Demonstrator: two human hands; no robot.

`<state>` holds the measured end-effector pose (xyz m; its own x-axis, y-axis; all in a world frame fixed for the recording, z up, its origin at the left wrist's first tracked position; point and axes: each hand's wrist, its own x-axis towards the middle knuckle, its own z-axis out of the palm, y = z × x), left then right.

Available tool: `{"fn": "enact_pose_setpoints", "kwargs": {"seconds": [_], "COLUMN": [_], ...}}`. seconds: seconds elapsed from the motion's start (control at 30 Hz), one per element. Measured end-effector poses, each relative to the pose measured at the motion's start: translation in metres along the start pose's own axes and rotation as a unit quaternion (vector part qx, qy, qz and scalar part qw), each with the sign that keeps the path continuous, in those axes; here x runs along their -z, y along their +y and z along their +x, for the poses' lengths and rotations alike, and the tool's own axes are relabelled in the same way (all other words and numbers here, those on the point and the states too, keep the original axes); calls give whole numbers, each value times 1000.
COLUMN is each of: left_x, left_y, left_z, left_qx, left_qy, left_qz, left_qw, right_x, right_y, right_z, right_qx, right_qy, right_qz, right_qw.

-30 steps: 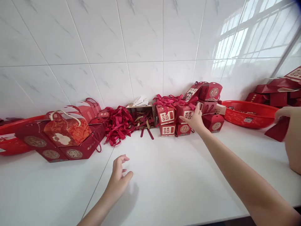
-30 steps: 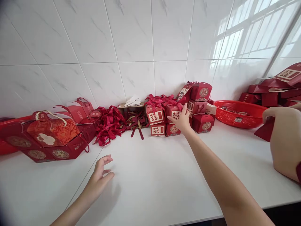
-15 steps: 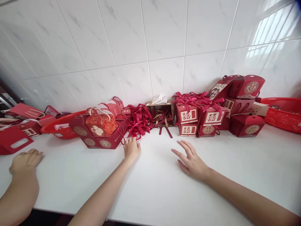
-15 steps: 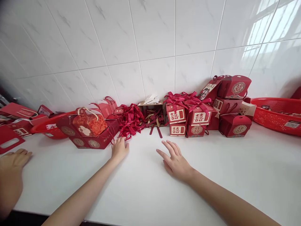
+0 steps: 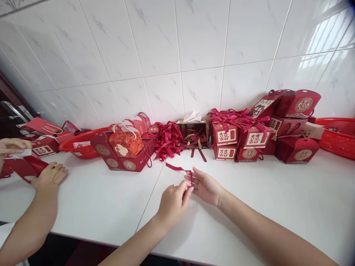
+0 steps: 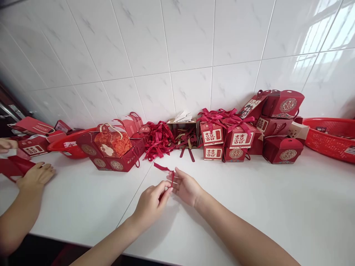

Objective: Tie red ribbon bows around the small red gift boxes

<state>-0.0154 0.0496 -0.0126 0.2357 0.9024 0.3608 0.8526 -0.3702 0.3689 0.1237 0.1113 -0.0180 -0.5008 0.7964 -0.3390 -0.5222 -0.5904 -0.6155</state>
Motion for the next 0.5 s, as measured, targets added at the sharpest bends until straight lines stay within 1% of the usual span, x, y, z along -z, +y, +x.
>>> {"fn": "enact_pose_setpoints", "kwargs": {"seconds": [0.07, 0.13, 0.23, 0.3, 0.4, 0.5], "left_x": [1, 3, 6, 8, 13, 20], "left_y": [-4, -10, -19, -24, -33, -50], "left_z": [-6, -11, -17, -22, -28, -34], "left_qx": [1, 6, 18, 21, 20, 25], "left_qy": [1, -1, -15, -14, 12, 40], "left_qz": [10, 23, 45, 55, 59, 46], "left_qw": [1000, 1000, 999, 998, 998, 998], "right_x": [-2, 2, 13, 21, 36, 56], "right_y": [-12, -25, -39, -45, -51, -54], "right_z": [1, 1, 1, 1, -3, -13], "right_qx": [27, 56, 104, 129, 152, 168], "right_qy": [22, 42, 75, 99, 130, 159], "right_qz": [19, 36, 51, 57, 65, 67], "right_qw": [999, 997, 990, 985, 978, 971]}}
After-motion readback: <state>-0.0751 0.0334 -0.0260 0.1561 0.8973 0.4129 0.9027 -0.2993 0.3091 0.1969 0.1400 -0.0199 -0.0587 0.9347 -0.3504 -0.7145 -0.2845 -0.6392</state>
